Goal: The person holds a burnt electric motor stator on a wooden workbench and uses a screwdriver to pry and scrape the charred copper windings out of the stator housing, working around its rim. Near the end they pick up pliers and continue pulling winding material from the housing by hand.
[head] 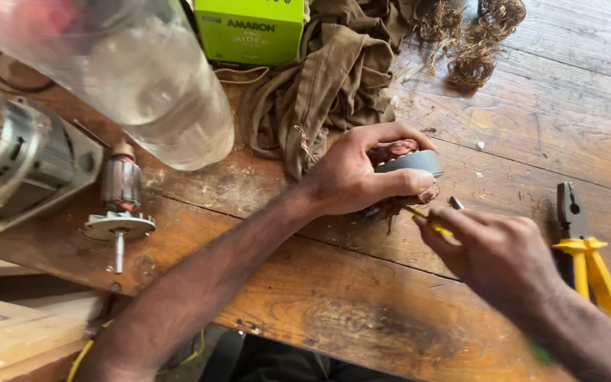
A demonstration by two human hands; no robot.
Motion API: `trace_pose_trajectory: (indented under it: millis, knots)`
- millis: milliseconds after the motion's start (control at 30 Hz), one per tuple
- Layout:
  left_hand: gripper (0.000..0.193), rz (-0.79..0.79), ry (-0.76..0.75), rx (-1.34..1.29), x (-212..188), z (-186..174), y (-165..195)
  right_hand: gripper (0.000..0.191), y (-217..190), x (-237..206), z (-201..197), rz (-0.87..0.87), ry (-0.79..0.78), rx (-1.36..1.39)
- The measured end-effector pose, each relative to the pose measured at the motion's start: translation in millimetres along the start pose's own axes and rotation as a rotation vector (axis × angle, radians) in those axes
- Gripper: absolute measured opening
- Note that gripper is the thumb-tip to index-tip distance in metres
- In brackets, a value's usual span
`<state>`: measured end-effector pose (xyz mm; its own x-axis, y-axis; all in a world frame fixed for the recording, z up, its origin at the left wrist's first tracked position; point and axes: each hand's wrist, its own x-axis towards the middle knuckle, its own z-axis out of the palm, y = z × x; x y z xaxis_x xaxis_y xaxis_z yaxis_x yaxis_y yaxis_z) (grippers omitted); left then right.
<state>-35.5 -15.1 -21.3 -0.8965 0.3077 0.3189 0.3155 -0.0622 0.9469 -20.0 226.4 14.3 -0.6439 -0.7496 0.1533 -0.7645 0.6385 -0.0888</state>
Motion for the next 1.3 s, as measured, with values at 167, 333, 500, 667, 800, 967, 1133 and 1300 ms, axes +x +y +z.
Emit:
trace_pose_trajectory:
  millis: [167,333,500,667,800,967,1133,1300]
  knots:
    - [0.057,0.073,-0.040,0.196,0,-11,-1,0.021,-15,-10,21,0.220,0.159,0.169]
    - [0.058,0.066,-0.071,0.169,0,-20,-6,0.020,-21,-18,37,0.280,0.306,0.171]
    - [0.061,0.074,-0.078,0.070,8,-24,-21,0.019,-19,-18,44,0.233,0.413,0.193]
    - [0.063,0.078,-0.110,0.291,7,-18,-25,0.018,-24,-19,41,0.251,0.401,0.201]
    - [0.064,0.129,-0.101,0.387,3,-9,-18,0.018,-30,-23,37,0.248,0.430,0.203]
    - [0.067,0.114,-0.128,0.409,2,4,-12,0.023,-38,-32,39,0.273,0.455,0.184]
    - [0.067,0.103,-0.151,0.414,2,6,-13,0.022,-29,-33,45,0.066,0.541,0.063]
    - [0.068,0.163,-0.132,0.317,2,-6,-15,0.018,-9,-33,42,-0.001,0.488,0.034]
